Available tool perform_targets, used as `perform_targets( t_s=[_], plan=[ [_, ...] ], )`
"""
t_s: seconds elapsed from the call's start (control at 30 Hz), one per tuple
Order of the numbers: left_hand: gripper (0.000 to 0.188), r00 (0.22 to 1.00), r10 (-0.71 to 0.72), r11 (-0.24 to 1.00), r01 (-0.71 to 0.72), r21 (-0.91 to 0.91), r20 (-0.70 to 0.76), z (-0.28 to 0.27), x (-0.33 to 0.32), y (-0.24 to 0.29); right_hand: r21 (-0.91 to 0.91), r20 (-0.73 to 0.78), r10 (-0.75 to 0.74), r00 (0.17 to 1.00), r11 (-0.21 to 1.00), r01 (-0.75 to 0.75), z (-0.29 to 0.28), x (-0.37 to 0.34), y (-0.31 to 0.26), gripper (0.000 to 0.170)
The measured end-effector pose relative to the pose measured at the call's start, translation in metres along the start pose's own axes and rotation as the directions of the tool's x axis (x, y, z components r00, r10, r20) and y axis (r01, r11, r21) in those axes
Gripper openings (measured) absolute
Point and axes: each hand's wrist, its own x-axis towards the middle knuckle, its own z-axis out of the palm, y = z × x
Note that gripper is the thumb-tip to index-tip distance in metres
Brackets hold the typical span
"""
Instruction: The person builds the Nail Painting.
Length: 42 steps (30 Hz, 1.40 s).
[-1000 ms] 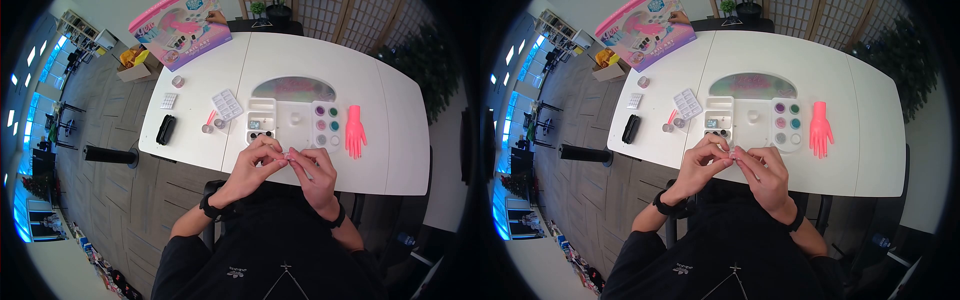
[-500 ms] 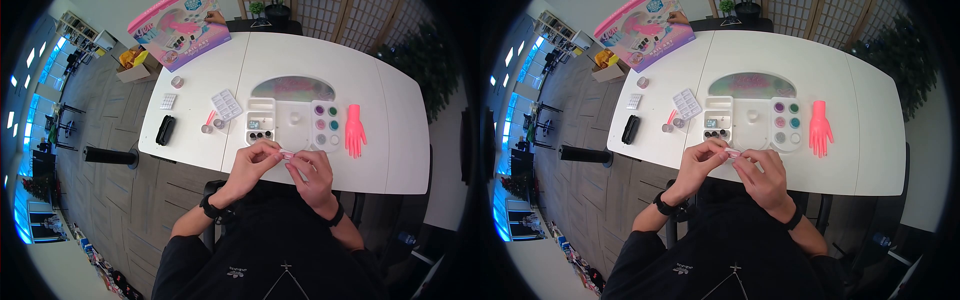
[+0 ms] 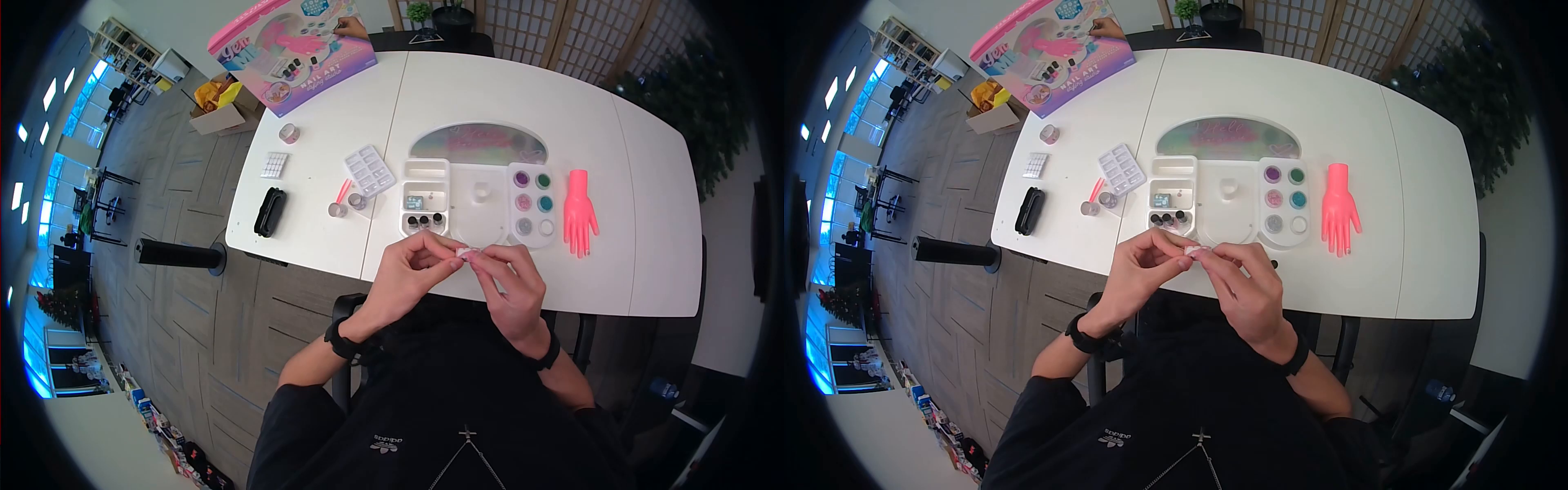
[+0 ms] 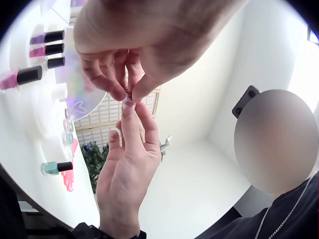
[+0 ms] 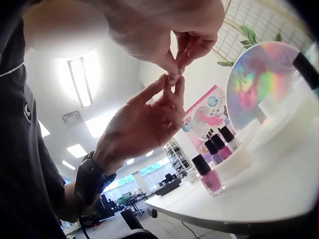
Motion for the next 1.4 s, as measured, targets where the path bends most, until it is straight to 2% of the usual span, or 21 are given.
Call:
perform_targets(
  t_s=[0.07, 0.17, 0.37, 0.47, 0.57, 0.67, 0.77, 0.87, 0.9, 1.03, 1.3, 1.4],
  plan=[
    [0.010, 1.000, -0.020, 0.999, 0.020, -0.032, 0.002, -0.003, 0.001, 0.003, -0.013, 0.017, -0.037, 0.999, 0.999, 0.037, -0.001, 0.001, 0.001, 0.035],
    [0.013, 0.991, -0.126, 0.992, 0.126, -0.001, 0.043, -0.009, 0.007, 0.022, -0.024, 0.051, -0.098, 0.994, 0.995, 0.099, -0.003, 0.002, 0.001, 0.037],
    [0.011, 0.921, -0.316, 0.928, 0.248, 0.279, 0.230, -0.029, 0.022, 0.052, -0.040, 0.142, -0.205, 0.968, 0.976, 0.213, -0.002, -0.002, 0.004, 0.036],
    [0.010, 0.881, -0.379, 0.888, 0.258, 0.382, 0.285, -0.036, 0.029, 0.061, -0.032, 0.193, -0.248, 0.949, 0.966, 0.258, -0.002, 0.001, 0.001, 0.032],
    [0.014, 0.864, -0.378, 0.850, 0.180, 0.496, 0.333, -0.037, 0.035, 0.070, -0.034, 0.211, -0.259, 0.943, 0.962, 0.272, 0.001, -0.001, 0.002, 0.031],
    [0.010, 0.871, -0.409, 0.797, 0.196, 0.572, 0.272, -0.031, 0.040, 0.081, -0.061, 0.215, -0.220, 0.952, 0.970, 0.237, 0.004, 0.000, 0.003, 0.034],
    [0.010, 0.972, -0.152, 0.672, -0.032, 0.740, 0.180, -0.043, 0.050, 0.071, -0.116, 0.238, -0.099, 0.966, 0.985, 0.130, 0.007, 0.005, 0.007, 0.040],
    [0.014, 0.991, 0.073, 0.428, -0.131, 0.894, 0.110, -0.062, 0.070, 0.054, -0.168, 0.287, 0.061, 0.956, 0.986, -0.012, 0.009, 0.003, 0.011, 0.046],
    [0.014, 0.972, 0.172, 0.413, -0.219, 0.884, 0.161, -0.072, 0.076, 0.042, -0.178, 0.310, 0.088, 0.947, 0.983, -0.033, 0.010, 0.000, 0.015, 0.047],
    [0.013, 0.962, 0.186, 0.301, -0.250, 0.920, 0.201, -0.088, 0.090, 0.023, -0.202, 0.351, 0.171, 0.921, 0.974, -0.103, 0.014, -0.007, 0.021, 0.047],
    [0.009, 0.933, 0.188, 0.118, -0.333, 0.936, 0.308, -0.091, 0.097, 0.004, -0.214, 0.357, 0.210, 0.910, 0.967, -0.140, 0.016, -0.008, 0.024, 0.050],
    [0.012, 0.931, 0.187, 0.103, -0.337, 0.936, 0.315, -0.087, 0.096, 0.006, -0.241, 0.367, 0.213, 0.906, 0.962, -0.129, 0.017, -0.008, 0.025, 0.050]
  ],
)
